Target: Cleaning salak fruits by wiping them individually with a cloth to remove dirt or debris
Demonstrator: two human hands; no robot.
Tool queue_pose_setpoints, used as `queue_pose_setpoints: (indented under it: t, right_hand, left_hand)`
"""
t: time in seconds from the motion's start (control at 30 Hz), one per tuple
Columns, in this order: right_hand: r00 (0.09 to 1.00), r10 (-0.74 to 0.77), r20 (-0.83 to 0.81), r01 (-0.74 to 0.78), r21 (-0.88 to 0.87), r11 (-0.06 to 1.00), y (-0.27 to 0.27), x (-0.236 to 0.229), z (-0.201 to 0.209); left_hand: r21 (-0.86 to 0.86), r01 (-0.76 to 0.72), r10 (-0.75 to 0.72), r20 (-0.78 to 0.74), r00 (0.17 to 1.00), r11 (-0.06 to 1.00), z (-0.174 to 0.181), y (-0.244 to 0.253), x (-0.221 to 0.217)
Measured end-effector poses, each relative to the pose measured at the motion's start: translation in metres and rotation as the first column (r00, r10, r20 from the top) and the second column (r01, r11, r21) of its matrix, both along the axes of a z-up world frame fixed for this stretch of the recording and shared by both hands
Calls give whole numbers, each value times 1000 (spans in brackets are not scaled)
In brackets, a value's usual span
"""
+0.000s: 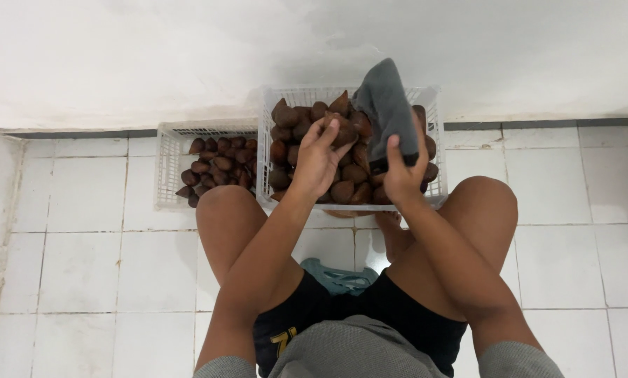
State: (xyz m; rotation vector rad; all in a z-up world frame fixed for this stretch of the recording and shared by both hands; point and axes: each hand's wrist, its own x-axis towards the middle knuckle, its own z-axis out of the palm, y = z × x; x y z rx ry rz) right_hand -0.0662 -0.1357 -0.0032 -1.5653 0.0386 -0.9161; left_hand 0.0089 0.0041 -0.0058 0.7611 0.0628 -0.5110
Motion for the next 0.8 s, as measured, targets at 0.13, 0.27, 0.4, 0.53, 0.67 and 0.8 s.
queue_pose_setpoints:
  t: [0.13,0.27,0.4,0.53,0.67,0.8]
  right_hand:
    - [967,226,114,-181,-313,932,25,2,44]
    - [979,193,-64,-202,-402,893,28,10,39]
    - [890,162,-426,-124,117,985,7,19,16]
    - [874,135,-466,-89,119,989,-13,18,12]
    - [889,69,-453,-179,-205,962,-7,12,38]
    - [908,108,-405,-274,-379,884,8,24,55]
  left_hand:
    - [35,61,-63,60,996,998,-14,-4,-3]
    - [57,78,-83,83,993,995,-46,-5,6]
    - [-1,56,-56,-1,998,998,9,13,3]
    - [-30,0,-2,-59,998,1000,40,31,3]
    - [-42,-49,45,-88,995,998,-9,44,20]
    - [-39,-81,79,-56,995,996,25,70,18]
